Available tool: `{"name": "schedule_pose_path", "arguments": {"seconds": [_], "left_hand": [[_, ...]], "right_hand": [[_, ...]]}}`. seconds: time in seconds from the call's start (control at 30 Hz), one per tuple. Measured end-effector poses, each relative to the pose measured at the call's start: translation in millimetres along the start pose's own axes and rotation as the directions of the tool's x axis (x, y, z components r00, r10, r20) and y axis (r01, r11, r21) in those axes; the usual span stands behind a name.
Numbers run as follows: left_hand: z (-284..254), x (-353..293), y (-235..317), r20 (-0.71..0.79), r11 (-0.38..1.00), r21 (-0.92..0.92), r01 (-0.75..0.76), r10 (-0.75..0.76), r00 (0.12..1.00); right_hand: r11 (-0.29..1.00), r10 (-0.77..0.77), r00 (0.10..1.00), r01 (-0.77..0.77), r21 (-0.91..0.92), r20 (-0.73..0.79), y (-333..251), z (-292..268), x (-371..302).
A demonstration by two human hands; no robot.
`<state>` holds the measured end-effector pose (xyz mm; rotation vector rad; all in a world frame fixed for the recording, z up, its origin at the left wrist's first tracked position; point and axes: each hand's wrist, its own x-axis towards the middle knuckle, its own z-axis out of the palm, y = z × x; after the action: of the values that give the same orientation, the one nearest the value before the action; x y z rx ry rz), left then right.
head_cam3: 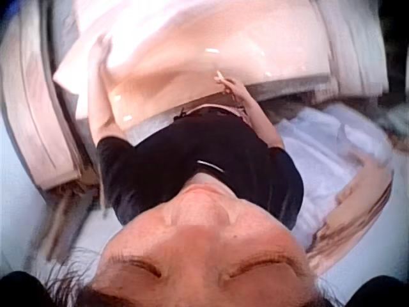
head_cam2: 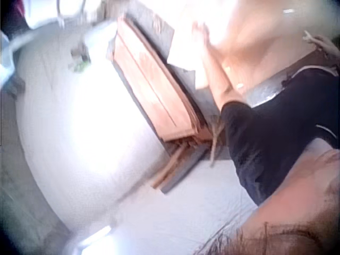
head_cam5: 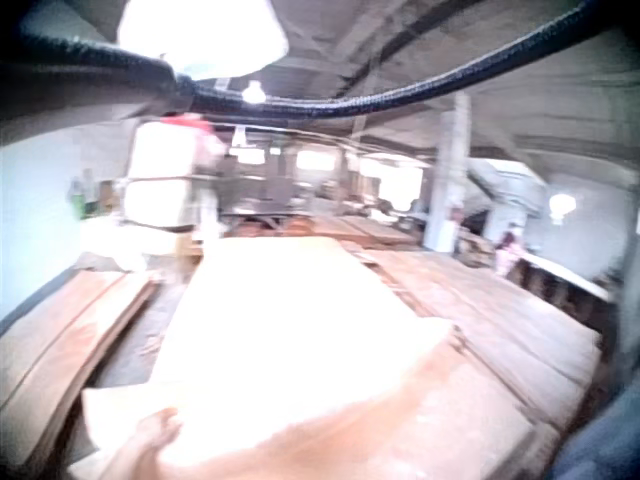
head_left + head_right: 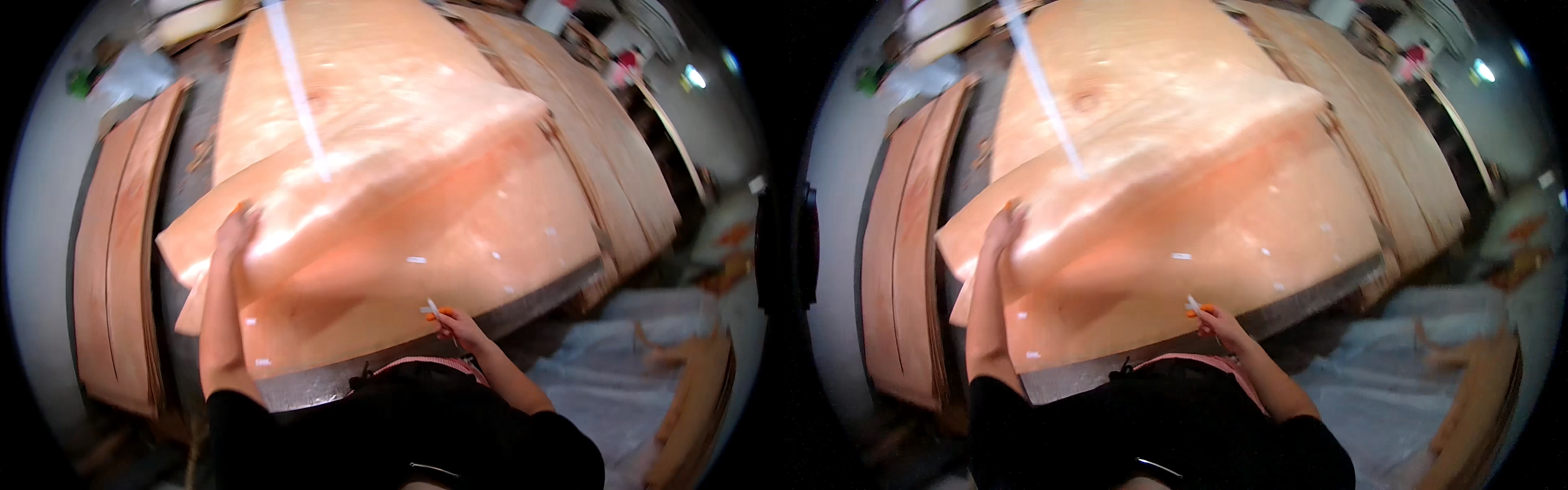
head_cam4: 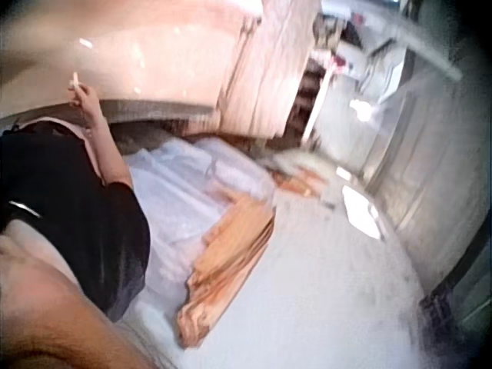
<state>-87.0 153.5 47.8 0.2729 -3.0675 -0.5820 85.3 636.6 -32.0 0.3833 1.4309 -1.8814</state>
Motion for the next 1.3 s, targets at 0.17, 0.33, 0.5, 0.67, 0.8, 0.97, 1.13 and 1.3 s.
{"name": "schedule_pose_path", "arguments": {"seconds": [0.17, 0.33, 0.5, 0.67, 0.8, 0.97, 1.13, 1.3], "left_hand": [[11.5, -40.0, -1.7, -0.061, 0.984, -0.178, -0.023, 0.013, 0.998], [9.0, -101.4, 18.7, 0.272, 0.799, -0.598, 0.066, 0.125, 0.954], [31.9, -108.8, 14.7, 0.213, 0.879, -0.447, -0.167, 0.286, 0.934], [92.7, -107.2, 47.1, -0.072, 0.946, 0.087, -0.312, 0.319, 0.945], [127.9, -77.1, 22.5, -0.227, 0.923, 0.342, -0.176, 0.263, 0.938], [122.8, -26.3, 33.4, -0.286, 0.894, 0.446, -0.035, 0.179, 0.941], [80.3, 19.4, 43.3, -0.23, 0.918, 0.395, -0.004, 0.103, 0.968], [112.0, -40.0, 44.5, -0.203, 0.953, 0.22, -0.207, 0.252, 0.946]], "right_hand": [[1.0, 0.016, 0.999, -0.016, 0.006, -0.041, 21.1, -19.4, -6.2], [0.998, -0.014, 1.0, 0.015, 0.062, -0.008, 28.6, -27.6, -8.3], [0.991, -0.133, 0.983, 0.135, -0.012, 0.129, 3.5, -27.7, -18.8], [0.982, -0.165, 0.969, 0.179, -0.063, 0.184, -5.9, -28.4, -30.7], [0.99, -0.066, 0.973, 0.091, -0.108, 0.222, -21.5, -20.4, -49.4], [0.992, -0.056, 0.964, 0.083, -0.096, 0.258, -18.9, -25.0, -61.7], [0.993, -0.023, 0.958, 0.055, -0.107, 0.285, -23.5, -19.1, -53.2], [0.954, -0.016, 0.942, 0.114, -0.276, 0.335, -34.9, -12.9, -27.6]]}}
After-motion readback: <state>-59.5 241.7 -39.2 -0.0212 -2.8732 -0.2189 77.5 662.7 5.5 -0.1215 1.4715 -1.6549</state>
